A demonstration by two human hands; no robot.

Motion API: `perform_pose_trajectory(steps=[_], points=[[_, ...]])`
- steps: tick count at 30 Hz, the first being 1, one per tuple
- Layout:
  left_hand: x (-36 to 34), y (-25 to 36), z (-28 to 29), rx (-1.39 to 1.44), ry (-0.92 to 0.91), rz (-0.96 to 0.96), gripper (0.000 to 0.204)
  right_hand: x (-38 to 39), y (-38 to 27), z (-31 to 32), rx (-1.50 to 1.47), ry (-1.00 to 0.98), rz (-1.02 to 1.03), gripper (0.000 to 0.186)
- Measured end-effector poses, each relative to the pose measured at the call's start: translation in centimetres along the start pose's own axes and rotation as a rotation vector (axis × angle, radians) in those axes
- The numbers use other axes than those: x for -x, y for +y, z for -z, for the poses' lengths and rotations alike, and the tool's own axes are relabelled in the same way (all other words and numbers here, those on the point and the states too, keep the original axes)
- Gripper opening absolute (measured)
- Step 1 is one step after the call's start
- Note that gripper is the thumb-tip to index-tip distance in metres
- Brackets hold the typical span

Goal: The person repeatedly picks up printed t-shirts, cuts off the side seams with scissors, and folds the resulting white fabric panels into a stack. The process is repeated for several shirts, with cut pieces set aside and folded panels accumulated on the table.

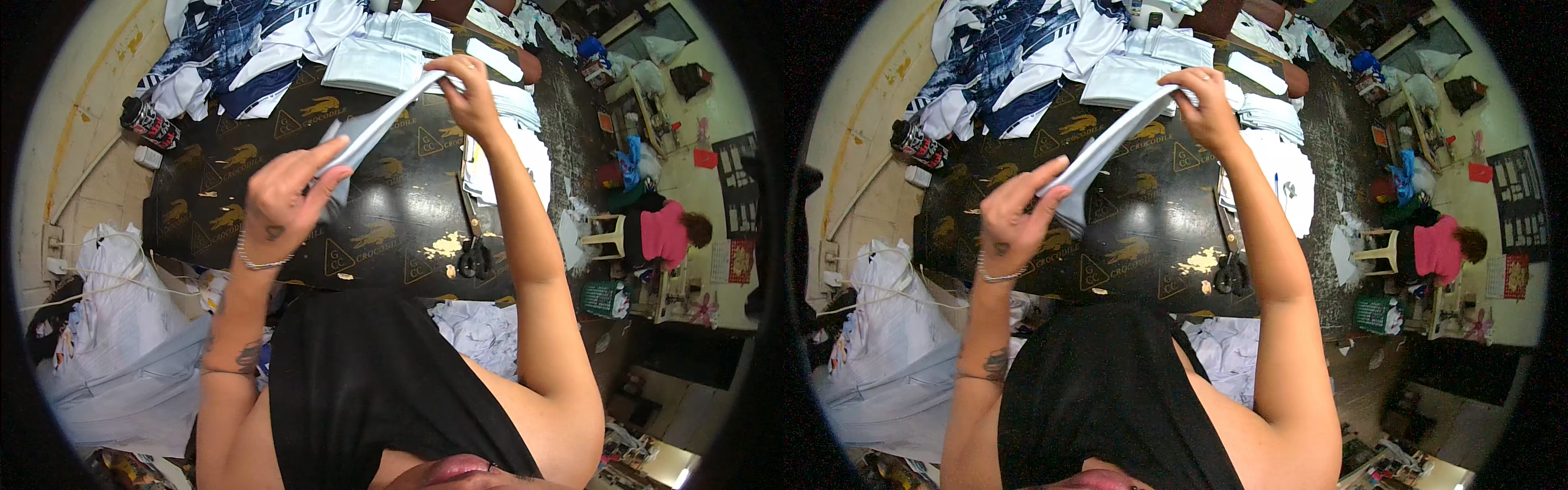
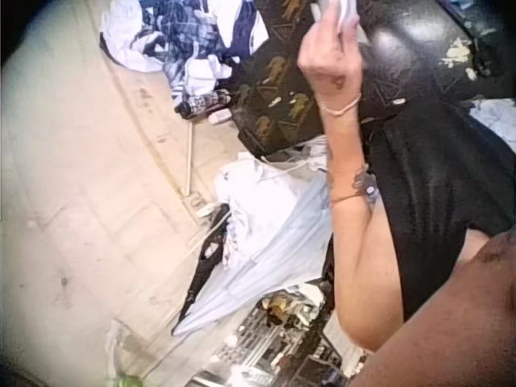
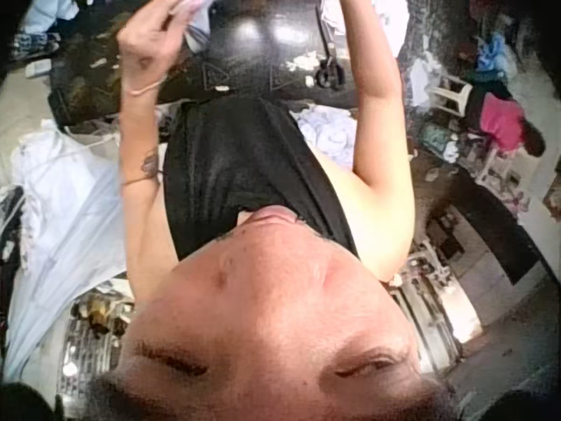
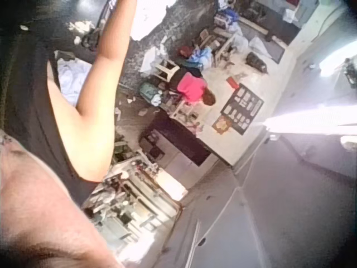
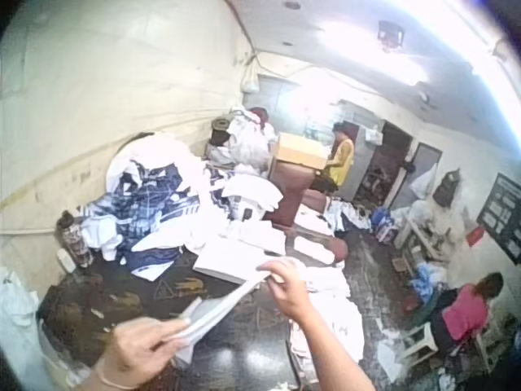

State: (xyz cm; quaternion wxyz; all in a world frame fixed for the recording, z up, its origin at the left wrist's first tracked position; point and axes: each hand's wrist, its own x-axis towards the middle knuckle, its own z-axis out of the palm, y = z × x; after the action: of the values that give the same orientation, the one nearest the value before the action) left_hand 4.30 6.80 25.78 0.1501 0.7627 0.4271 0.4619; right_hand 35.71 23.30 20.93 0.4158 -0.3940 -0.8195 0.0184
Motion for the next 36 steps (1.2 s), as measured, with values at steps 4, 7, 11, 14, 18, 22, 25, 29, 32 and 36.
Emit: perform_pose_trajectory(steps=[4,7,11,14,18,22,25,29,32,36], points=[[0.3,-3.5,2.9,-0.187,-0.314,0.091,0.020,4.7,-0.3,0.0,-0.083,-0.106,-0.073,0.040],[3.9,-8.7,1.3,-0.270,-0.549,0.297,0.011,11.6,-2.5,-5.0,-0.097,-0.182,-0.174,0.038],[12.1,-13.8,-3.2,-0.607,-0.957,0.725,0.021,20.6,-6.7,-9.8,-0.053,-0.784,-0.336,0.023],[15.9,-16.0,-7.0,-0.729,-0.840,0.771,0.035,23.2,-4.7,-9.2,-0.389,-0.975,-0.454,0.033],[15.4,-18.1,-12.3,-0.352,-0.485,0.627,0.043,20.5,6.6,-5.4,-0.353,-0.836,-0.666,0.032],[11.3,-21.1,-15.8,-0.527,-0.551,0.549,0.051,15.1,22.2,-1.3,0.113,-0.302,-0.726,0.023],[7.6,-25.0,-16.3,-0.405,-0.377,0.423,0.040,12.6,31.6,1.5,0.380,-0.096,-0.712,0.021],[3.9,-29.6,-15.9,-0.461,-0.379,0.316,0.022,11.5,38.1,2.7,0.547,-0.265,-0.633,0.022],[2.1,-30.9,-15.5,-0.415,-0.515,0.237,0.011,11.0,39.8,3.0,0.499,-0.401,-0.689,0.018],[0.6,-30.4,-15.4,-0.410,-0.591,0.218,0.013,10.3,40.3,3.4,0.425,-0.477,-0.691,0.018]])
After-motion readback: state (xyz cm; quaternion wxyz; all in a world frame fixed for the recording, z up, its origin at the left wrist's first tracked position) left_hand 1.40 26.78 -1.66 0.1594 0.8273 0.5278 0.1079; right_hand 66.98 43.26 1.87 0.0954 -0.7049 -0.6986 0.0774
